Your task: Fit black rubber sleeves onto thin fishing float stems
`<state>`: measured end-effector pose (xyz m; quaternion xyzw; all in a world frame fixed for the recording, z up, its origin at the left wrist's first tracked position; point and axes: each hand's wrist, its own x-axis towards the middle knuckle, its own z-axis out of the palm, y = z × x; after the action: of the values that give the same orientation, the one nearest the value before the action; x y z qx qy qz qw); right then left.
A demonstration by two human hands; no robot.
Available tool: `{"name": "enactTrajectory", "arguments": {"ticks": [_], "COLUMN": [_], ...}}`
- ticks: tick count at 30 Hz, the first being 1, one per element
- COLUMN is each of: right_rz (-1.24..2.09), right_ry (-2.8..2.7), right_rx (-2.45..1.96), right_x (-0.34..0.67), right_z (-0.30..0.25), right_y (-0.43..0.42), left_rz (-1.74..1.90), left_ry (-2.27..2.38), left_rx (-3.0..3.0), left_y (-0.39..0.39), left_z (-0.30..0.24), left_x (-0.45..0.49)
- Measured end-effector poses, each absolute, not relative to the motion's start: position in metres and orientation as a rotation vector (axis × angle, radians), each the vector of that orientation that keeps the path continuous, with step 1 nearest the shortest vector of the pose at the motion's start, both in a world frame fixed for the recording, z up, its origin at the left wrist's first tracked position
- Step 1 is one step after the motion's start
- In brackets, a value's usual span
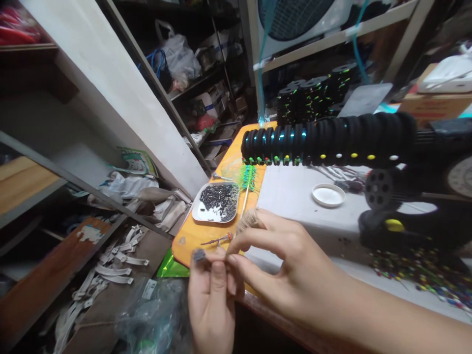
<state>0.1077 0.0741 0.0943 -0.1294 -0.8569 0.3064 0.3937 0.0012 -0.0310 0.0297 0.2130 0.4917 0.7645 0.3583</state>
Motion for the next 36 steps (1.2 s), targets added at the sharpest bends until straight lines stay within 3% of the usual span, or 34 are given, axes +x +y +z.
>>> {"name": "enactTrajectory", "arguments": {"ticks": [6,24,36], "right_rz": [0.804,0.780,0.819], "right_ry": [-2.210,-2.200,-2.186], "right_rx": [-0.289,-0.273,-0.306], "right_x": [0.108,0.106,0.105], "right_z": [0.090,0.092,0.091], "right_y": [0.075,0.069,0.071], "left_rz": [2.142,2.166,2.175], "left_ry": [0.977,0.952,1.174], "left_rx": [0.556,0.668,0.781], "left_y": [-0.033,-0.031,-0.031], "left_z": [0.030,0.023,0.012], "left_x": [-0.010,-0.013,-0.008]}}
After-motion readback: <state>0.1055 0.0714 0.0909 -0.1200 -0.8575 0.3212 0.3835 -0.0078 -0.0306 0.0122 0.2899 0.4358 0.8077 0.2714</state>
